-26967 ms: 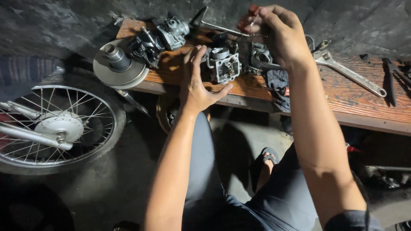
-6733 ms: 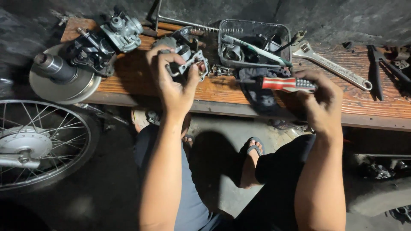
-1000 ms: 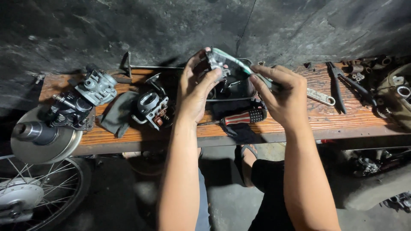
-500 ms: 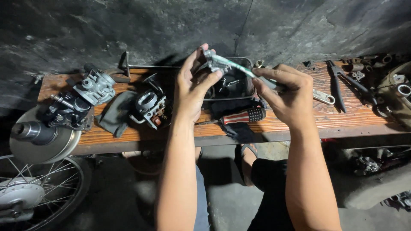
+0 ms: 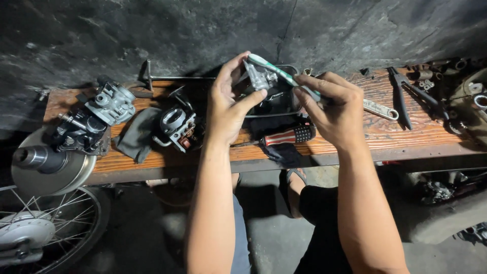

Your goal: The person disassembles a carburetor using a screwdriver, removes small internal components, and cleans them with a cloth. They then use a toothbrush to scrub the interior of the carburetor body.

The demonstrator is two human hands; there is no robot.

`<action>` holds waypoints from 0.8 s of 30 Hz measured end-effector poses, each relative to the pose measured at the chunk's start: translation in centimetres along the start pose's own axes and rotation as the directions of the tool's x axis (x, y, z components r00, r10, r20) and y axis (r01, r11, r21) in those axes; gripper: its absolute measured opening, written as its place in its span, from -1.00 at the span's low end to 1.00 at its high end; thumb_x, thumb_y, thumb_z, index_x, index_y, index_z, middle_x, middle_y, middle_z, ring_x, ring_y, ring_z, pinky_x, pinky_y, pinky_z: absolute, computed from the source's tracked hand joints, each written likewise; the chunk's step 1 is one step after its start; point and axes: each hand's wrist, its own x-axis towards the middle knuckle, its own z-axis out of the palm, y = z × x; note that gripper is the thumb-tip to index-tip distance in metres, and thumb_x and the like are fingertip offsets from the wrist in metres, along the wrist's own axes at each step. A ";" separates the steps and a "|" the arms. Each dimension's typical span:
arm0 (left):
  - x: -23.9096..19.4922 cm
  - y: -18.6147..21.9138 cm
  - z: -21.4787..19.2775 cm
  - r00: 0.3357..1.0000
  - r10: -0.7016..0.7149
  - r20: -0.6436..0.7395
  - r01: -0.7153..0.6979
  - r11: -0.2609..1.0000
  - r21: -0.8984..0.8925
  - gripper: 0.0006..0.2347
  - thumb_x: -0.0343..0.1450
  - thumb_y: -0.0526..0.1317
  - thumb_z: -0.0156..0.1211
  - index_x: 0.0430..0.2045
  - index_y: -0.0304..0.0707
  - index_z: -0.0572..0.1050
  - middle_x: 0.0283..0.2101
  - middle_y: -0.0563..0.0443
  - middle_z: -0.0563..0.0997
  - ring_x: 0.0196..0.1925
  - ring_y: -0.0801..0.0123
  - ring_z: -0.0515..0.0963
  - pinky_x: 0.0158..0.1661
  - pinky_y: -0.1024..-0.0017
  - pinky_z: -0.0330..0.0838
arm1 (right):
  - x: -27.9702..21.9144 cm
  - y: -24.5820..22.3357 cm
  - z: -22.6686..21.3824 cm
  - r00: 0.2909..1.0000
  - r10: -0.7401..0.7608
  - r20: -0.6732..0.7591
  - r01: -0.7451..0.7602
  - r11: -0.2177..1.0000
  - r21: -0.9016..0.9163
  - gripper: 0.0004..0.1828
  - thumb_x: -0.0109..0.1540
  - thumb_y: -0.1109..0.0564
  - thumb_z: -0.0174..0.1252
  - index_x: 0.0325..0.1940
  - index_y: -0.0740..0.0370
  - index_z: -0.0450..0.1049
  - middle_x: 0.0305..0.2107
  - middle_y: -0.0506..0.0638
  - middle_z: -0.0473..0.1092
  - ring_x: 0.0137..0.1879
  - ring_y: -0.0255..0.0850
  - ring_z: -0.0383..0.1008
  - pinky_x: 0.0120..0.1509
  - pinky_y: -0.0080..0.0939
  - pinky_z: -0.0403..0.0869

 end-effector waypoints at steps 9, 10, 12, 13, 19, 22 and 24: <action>0.0 1.3 0.0 0.994 -0.090 0.070 0.094 0.993 -0.069 -0.38 0.32 -0.61 0.25 0.29 -0.16 0.30 0.26 -0.27 0.51 0.14 0.14 0.61 0.07 0.30 0.67 | 0.3 -1.7 -0.7 0.996 0.054 0.071 -0.058 0.997 0.056 -0.72 0.23 0.41 0.39 0.03 0.44 0.64 -0.46 -0.01 0.34 -0.44 -0.33 0.14 -0.39 -0.35 0.10; 0.0 1.5 0.1 0.994 -0.089 0.066 0.094 0.993 -0.069 -0.38 0.32 -0.61 0.25 0.29 -0.16 0.30 0.26 -0.27 0.51 0.14 0.14 0.61 0.07 0.30 0.67 | 0.3 -1.6 -0.4 0.996 0.053 0.074 -0.057 0.997 0.058 -0.72 0.23 0.41 0.39 0.03 0.44 0.64 -0.46 -0.01 0.34 -0.44 -0.33 0.14 -0.39 -0.35 0.10; 0.0 1.8 0.2 0.990 -0.103 0.096 0.111 0.991 -0.081 -0.38 0.31 -0.59 0.26 0.30 -0.18 0.29 0.10 -0.22 0.59 0.02 0.21 0.64 0.03 0.35 0.63 | 0.2 -1.4 0.0 0.997 0.062 0.036 -0.063 0.997 0.037 -0.76 0.27 0.41 0.39 0.03 0.44 0.64 -0.45 -0.01 0.29 -0.44 -0.32 0.13 -0.38 -0.32 0.11; 0.0 1.7 0.1 0.990 -0.103 0.097 0.112 0.990 -0.082 -0.38 0.31 -0.59 0.26 0.30 -0.18 0.29 0.10 -0.22 0.59 0.02 0.21 0.64 0.03 0.35 0.63 | 0.3 -1.6 -0.2 0.997 0.063 0.036 -0.064 0.997 0.036 -0.76 0.27 0.41 0.39 0.03 0.44 0.64 -0.45 -0.01 0.29 -0.44 -0.32 0.13 -0.38 -0.32 0.11; 0.0 1.7 0.0 0.991 -0.083 0.108 0.089 0.994 -0.058 -0.37 0.30 -0.62 0.27 0.29 -0.21 0.31 0.11 -0.18 0.57 0.01 0.25 0.64 0.04 0.36 0.64 | 0.7 -1.7 -0.9 0.996 0.037 0.083 -0.040 0.999 0.029 -0.77 0.27 0.43 0.38 0.02 0.48 0.63 -0.40 0.03 0.37 -0.43 -0.31 0.12 -0.38 -0.33 0.10; 0.1 1.3 0.0 0.991 -0.084 0.105 0.085 0.996 -0.009 -0.36 0.27 -0.63 0.26 0.28 -0.18 0.33 0.24 -0.20 0.53 0.14 0.23 0.61 0.13 0.39 0.54 | 0.7 -1.7 -0.9 0.991 0.075 0.113 -0.083 0.994 0.075 -0.71 0.25 0.46 0.34 0.07 0.44 0.61 -0.32 0.02 0.39 -0.38 -0.31 0.21 -0.32 -0.36 0.19; 0.0 1.3 -0.4 0.991 -0.070 0.115 0.071 0.998 -0.002 -0.34 0.26 -0.63 0.29 0.28 -0.16 0.32 0.26 -0.23 0.50 0.12 0.15 0.62 0.09 0.31 0.61 | 0.8 -1.2 -1.2 0.990 0.070 0.122 -0.073 0.997 0.021 -0.76 0.29 0.44 0.37 0.05 0.44 0.63 -0.31 0.03 0.41 -0.42 -0.33 0.20 -0.39 -0.35 0.17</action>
